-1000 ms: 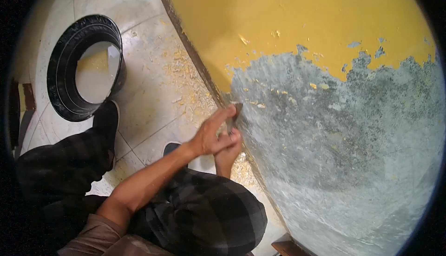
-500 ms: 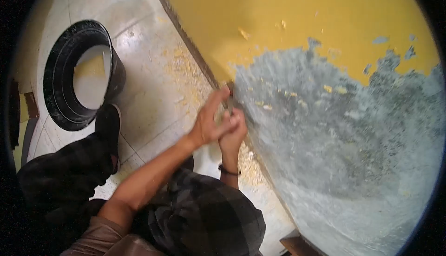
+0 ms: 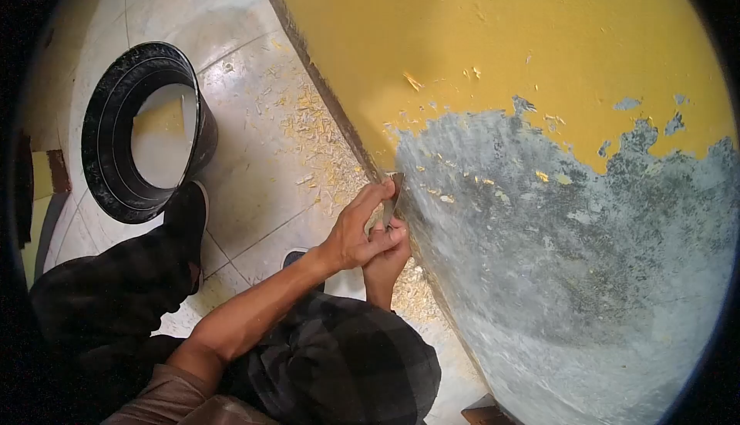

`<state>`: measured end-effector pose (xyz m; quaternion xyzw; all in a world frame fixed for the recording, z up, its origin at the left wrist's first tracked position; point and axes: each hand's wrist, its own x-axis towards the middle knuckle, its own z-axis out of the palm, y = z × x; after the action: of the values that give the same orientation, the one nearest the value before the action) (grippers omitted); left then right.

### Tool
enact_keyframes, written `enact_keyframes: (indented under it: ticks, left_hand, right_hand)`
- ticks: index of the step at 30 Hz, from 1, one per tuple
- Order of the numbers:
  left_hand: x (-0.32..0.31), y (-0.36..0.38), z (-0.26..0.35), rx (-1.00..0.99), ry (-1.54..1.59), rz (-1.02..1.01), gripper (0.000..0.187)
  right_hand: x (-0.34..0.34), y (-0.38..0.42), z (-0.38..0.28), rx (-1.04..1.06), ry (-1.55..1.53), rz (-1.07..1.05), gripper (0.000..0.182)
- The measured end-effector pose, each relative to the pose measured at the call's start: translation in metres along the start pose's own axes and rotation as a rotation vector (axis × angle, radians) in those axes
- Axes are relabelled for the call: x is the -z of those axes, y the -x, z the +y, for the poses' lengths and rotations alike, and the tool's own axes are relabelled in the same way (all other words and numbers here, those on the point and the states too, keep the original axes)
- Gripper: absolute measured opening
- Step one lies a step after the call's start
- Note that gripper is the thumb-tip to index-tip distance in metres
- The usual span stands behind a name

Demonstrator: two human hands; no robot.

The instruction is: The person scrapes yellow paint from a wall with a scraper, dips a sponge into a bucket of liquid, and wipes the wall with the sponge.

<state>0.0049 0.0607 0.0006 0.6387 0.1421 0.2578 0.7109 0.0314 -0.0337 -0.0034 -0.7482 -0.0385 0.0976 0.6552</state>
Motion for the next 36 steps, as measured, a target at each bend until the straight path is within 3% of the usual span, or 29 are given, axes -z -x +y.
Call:
enact_keyframes:
  ticks: [4,9,13,17,19,20,23,24,29,31,33,35,36]
  left_hand:
    - [-0.004,0.003,-0.005,0.008,-0.003,0.002,0.065]
    - [-0.012,0.007,0.006,-0.006,0.04,-0.019,0.063]
    - [-0.002,-0.006,-0.004,-0.053,0.016,0.011,0.062]
    - [-0.005,0.0,0.004,-0.055,0.008,0.032,0.06]
    - [-0.004,-0.004,-0.002,-0.021,0.033,0.027,0.06]
    - [-0.002,-0.006,-0.002,-0.001,0.048,0.015,0.059]
    - [-0.007,0.004,0.005,-0.02,0.061,0.048,0.057]
    - [-0.013,0.011,0.007,-0.02,0.061,0.034,0.058]
    - [-0.009,-0.013,-0.008,-0.007,-0.004,0.125,0.065]
    - [0.002,-0.012,0.0,0.055,0.014,0.118,0.064]
    - [-0.005,0.004,0.003,0.065,0.058,0.032,0.064]
    - [-0.009,0.0,-0.003,-0.006,0.074,0.024,0.064]
    - [-0.01,-0.005,-0.01,-0.029,0.026,0.098,0.064]
  right_hand:
    - [0.008,-0.002,0.0,0.031,0.267,-0.064,0.014]
    - [0.018,0.0,0.001,0.122,0.135,-0.107,0.021]
    - [0.017,-0.006,-0.012,-0.075,0.111,-0.136,0.009]
    - [-0.001,-0.008,-0.012,0.174,0.297,-0.101,0.007]
    - [0.0,-0.007,-0.014,-0.039,0.034,-0.071,0.008]
    - [0.002,-0.005,-0.014,0.023,0.193,-0.113,0.011]
    - [0.008,-0.002,-0.027,-0.015,0.289,-0.151,0.011]
    - [0.014,0.005,-0.031,-0.084,0.131,-0.122,0.01]
    - [0.009,-0.018,-0.032,0.03,0.334,-0.106,0.011]
    - [-0.007,-0.017,-0.032,0.158,0.411,-0.206,0.011]
    - [-0.007,-0.004,-0.025,0.172,0.339,-0.128,0.009]
    - [-0.021,0.004,-0.053,-0.081,-0.278,-0.044,0.021]
    - [-0.01,-0.012,-0.043,-0.056,0.036,-0.014,0.008]
